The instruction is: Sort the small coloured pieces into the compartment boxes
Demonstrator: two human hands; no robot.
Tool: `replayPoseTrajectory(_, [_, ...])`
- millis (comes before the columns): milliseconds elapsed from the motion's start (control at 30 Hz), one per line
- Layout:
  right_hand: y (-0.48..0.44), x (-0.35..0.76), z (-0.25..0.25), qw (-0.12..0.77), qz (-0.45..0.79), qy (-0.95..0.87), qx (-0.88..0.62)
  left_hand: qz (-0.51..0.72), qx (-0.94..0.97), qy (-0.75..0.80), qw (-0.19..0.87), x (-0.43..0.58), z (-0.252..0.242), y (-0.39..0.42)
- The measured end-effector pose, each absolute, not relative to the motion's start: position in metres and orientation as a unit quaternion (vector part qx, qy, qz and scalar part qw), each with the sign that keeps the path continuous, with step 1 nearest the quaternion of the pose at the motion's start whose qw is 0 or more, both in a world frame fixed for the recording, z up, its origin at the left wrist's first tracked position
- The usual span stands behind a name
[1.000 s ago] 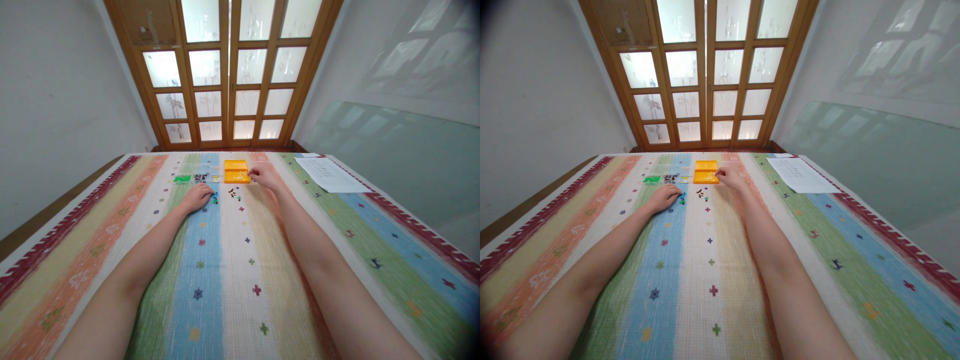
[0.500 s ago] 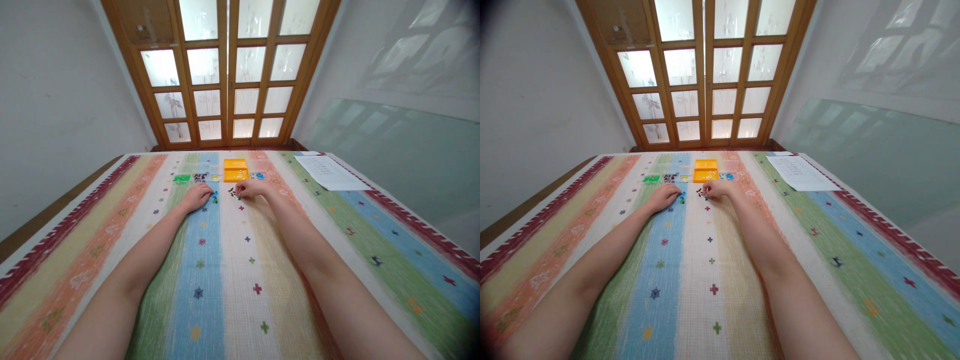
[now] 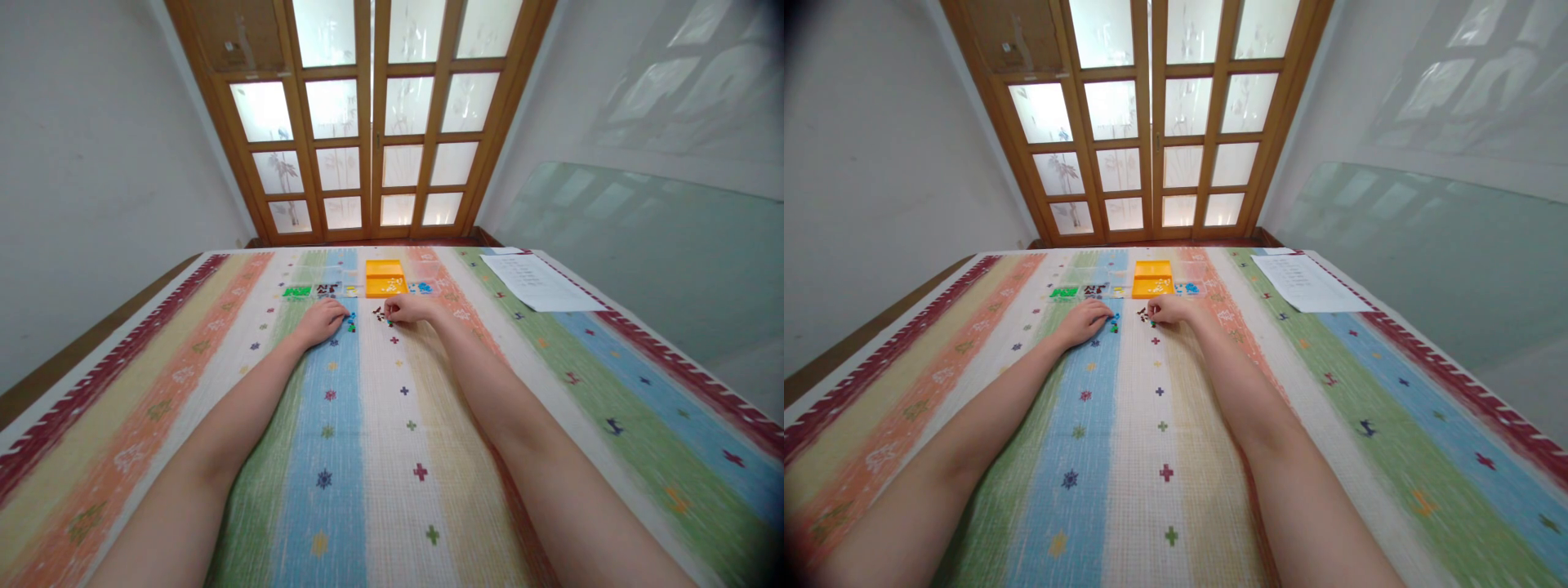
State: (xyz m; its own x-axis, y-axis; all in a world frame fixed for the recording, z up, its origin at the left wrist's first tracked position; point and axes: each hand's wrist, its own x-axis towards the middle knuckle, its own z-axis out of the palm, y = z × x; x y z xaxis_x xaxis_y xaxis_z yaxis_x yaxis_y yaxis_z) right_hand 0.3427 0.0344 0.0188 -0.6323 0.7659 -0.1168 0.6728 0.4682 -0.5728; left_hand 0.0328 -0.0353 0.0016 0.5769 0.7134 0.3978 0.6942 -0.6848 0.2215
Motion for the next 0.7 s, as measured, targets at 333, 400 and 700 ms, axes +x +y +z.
replayPoseTrajectory(333, [0.025, 0.341, 0.033, -0.021, 0.252, -0.862, -0.440, 0.230, 0.889, 0.397, 0.004, 0.032, -0.002, -0.033])
replayPoseTrajectory(400, [0.025, 0.340, 0.033, -0.019, 0.256, -0.860, -0.441, 0.230, 0.888, 0.398, 0.004, 0.032, -0.002, -0.034])
replayPoseTrajectory(700, [0.023, 0.337, 0.032, 0.004, 0.258, -0.870, -0.420, 0.229, 0.887, 0.401, 0.006, 0.032, -0.001, -0.034])
